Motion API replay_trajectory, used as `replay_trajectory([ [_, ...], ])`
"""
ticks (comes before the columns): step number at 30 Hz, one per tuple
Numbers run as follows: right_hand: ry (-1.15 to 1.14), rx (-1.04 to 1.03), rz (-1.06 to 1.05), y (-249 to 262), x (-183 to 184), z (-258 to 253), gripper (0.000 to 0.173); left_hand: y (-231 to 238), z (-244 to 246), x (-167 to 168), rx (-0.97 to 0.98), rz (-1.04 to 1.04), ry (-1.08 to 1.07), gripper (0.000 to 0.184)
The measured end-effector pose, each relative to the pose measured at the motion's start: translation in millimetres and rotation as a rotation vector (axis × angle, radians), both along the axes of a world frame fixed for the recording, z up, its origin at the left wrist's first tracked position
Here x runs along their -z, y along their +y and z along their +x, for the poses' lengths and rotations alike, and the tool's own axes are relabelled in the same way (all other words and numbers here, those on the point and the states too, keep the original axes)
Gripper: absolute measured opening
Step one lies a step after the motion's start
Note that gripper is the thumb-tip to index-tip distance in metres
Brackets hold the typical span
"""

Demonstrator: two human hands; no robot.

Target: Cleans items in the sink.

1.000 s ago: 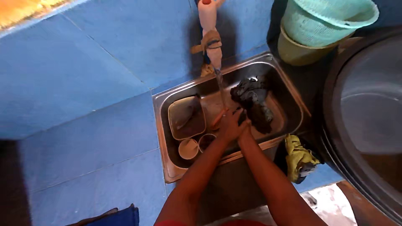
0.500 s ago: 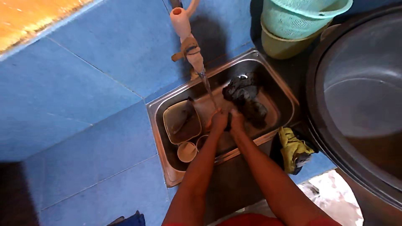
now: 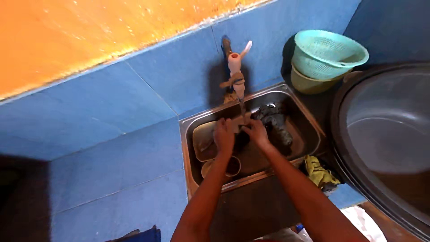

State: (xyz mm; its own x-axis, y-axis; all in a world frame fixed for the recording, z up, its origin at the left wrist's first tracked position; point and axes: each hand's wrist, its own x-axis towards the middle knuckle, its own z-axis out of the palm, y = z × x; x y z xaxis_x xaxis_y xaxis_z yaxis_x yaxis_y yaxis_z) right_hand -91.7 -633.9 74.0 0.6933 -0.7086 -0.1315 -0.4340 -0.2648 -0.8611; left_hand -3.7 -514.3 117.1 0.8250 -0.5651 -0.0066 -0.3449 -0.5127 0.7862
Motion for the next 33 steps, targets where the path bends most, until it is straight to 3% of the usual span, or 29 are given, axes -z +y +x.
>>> replay_trajectory([
  [3, -0.052, -0.179, -0.164, -8.0, -9.9, 17.0, 0.028, -7.0, 7.5, -77.4, -0.005, -0.164, -0.186, 0.055],
  [6, -0.026, -0.244, -0.351, -13.3, -11.5, 33.2, 0.028, -43.2, 16.4, -141.2, 0.085, -0.242, -0.511, 0.045],
  [8, 0.138, -0.285, -0.387, -17.1, -19.2, 40.3, 0.031, -70.5, 15.5, -168.7, 0.194, -0.08, -0.681, 0.043],
  [12, 0.248, -0.307, -0.325, -16.5, -33.1, 38.0, 0.044, -109.6, 1.0, -187.9, 0.294, 0.279, -0.711, 0.049],
  [16, 0.036, -0.206, 0.003, -24.6, -27.9, 27.0, 0.046, -119.8, 9.7, -173.3, 0.251, 0.279, -0.794, 0.049],
  [20, -0.046, -0.155, 0.174, -27.1, -31.0, 15.1, 0.044, -116.7, 31.8, -172.0, 0.433, 0.226, -0.836, 0.057],
  [24, -0.131, -0.142, 0.106, -27.0, -60.6, 5.6, 0.04, -103.0, 37.6, -151.8, 0.376, -0.209, -0.78, 0.055],
  [26, -0.201, -0.11, 0.065, -29.4, -77.6, 1.7, 0.036, -82.6, 21.6, -119.1, 0.259, -0.504, -0.674, 0.073],
  [28, -0.277, -0.094, 0.075, -33.0, -94.8, -3.3, 0.033, -60.8, -1.8, -62.0, 0.252, -0.697, -0.522, 0.085],
  [31, -0.417, -0.081, 0.17, -34.7, -118.0, -17.8, 0.028, -41.7, -32.6, 19.8, 0.363, -0.564, -0.205, 0.107],
  [33, -0.529, -0.036, 0.235, -37.5, -118.3, -28.8, 0.022, -46.7, -40.5, 40.2, 0.308, -0.341, 0.08, 0.112],
])
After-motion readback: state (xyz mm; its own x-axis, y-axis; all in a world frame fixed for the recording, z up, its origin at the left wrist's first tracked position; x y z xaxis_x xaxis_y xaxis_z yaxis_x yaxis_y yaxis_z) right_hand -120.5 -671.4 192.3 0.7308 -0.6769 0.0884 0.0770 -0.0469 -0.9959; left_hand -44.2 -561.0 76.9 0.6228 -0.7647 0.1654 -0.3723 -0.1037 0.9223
